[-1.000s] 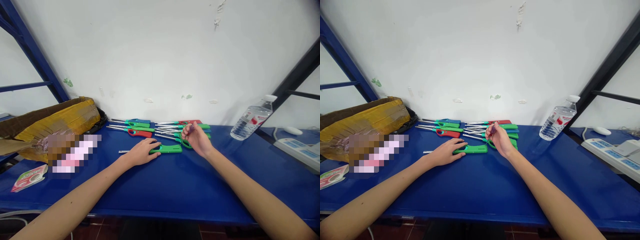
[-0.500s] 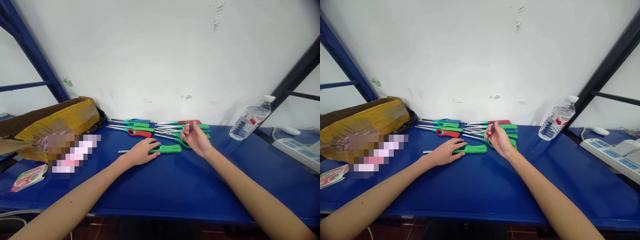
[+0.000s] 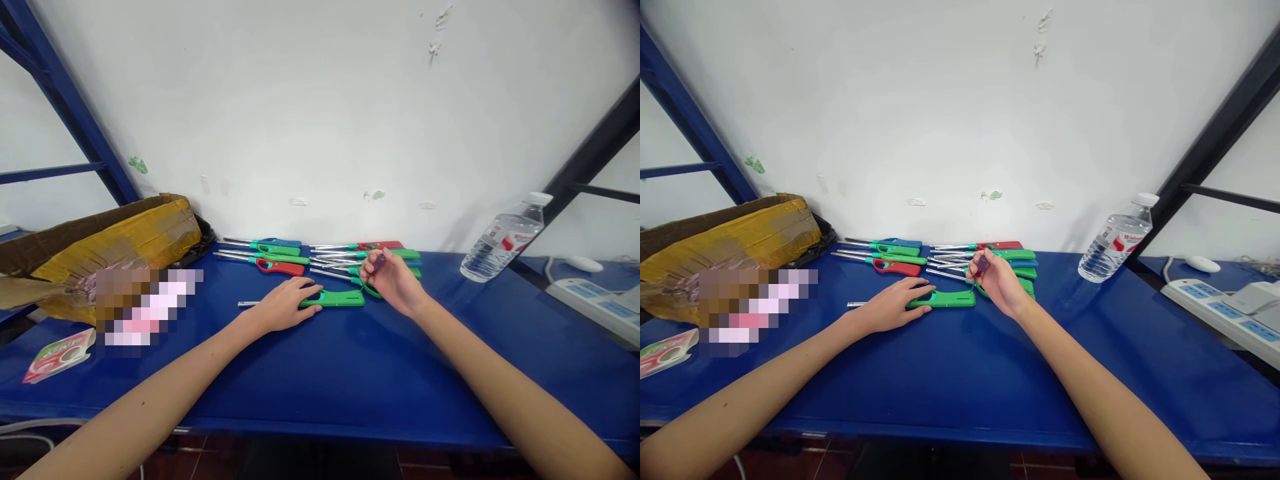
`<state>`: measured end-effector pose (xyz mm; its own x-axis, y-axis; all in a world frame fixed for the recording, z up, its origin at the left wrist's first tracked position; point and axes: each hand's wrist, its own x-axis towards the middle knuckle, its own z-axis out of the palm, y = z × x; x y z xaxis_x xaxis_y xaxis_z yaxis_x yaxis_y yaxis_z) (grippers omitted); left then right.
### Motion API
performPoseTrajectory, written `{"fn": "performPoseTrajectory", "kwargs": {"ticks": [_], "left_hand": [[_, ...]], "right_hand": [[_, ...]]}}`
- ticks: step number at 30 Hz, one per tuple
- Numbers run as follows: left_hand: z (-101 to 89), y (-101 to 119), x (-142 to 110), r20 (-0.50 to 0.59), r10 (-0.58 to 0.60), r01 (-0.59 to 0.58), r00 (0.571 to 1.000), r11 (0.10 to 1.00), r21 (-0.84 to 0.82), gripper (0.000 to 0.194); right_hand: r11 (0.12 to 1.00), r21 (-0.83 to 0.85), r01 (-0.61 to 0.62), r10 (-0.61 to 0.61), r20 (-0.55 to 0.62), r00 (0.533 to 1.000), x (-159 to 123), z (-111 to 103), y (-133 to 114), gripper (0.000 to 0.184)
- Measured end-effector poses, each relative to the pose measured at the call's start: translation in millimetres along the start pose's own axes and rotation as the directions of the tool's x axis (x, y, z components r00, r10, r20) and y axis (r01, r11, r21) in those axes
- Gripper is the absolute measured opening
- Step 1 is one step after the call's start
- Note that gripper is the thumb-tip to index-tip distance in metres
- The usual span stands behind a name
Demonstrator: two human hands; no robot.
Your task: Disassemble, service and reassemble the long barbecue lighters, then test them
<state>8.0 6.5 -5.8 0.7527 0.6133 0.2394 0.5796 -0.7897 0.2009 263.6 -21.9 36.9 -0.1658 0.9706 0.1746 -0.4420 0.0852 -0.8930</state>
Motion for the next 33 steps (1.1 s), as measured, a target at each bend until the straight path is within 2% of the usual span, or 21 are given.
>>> {"fn": "performPoseTrajectory", "kwargs": {"ticks": [12, 17, 24, 33], "left_hand": [[-1.3, 1.2, 0.2, 0.016, -0.008, 0.008, 1.000, 1.000, 0.012, 0.047], [-0.8, 0.6, 0.1, 0.014, 0.000, 0.000, 1.000, 1.000, 0.014, 0.047], [1.7, -1.1, -0.7, 0.013, -0.004, 0.004, 1.000, 0.999, 0.035, 0.048], [0.8, 0.3, -0.7, 0.023, -0.005, 0.004, 1.000, 0.999, 0.046, 0.048]], "right_hand": [[0.999, -0.034, 0.003, 0.000, 0.088, 0.996, -1.9, -2.9, 4.3, 0.034], [1.000, -0.014, -0.004, 0.005, 0.069, 0.998, -1.3, -2.1, 4.3, 0.035], [0.997, 0.017, -0.071, 0.071, 0.019, 0.997, 0.6, -1.6, 3.0, 0.043], [0.996, 0.006, -0.090, 0.090, 0.031, 0.995, 0.8, -4.2, 3.6, 0.049]]}}
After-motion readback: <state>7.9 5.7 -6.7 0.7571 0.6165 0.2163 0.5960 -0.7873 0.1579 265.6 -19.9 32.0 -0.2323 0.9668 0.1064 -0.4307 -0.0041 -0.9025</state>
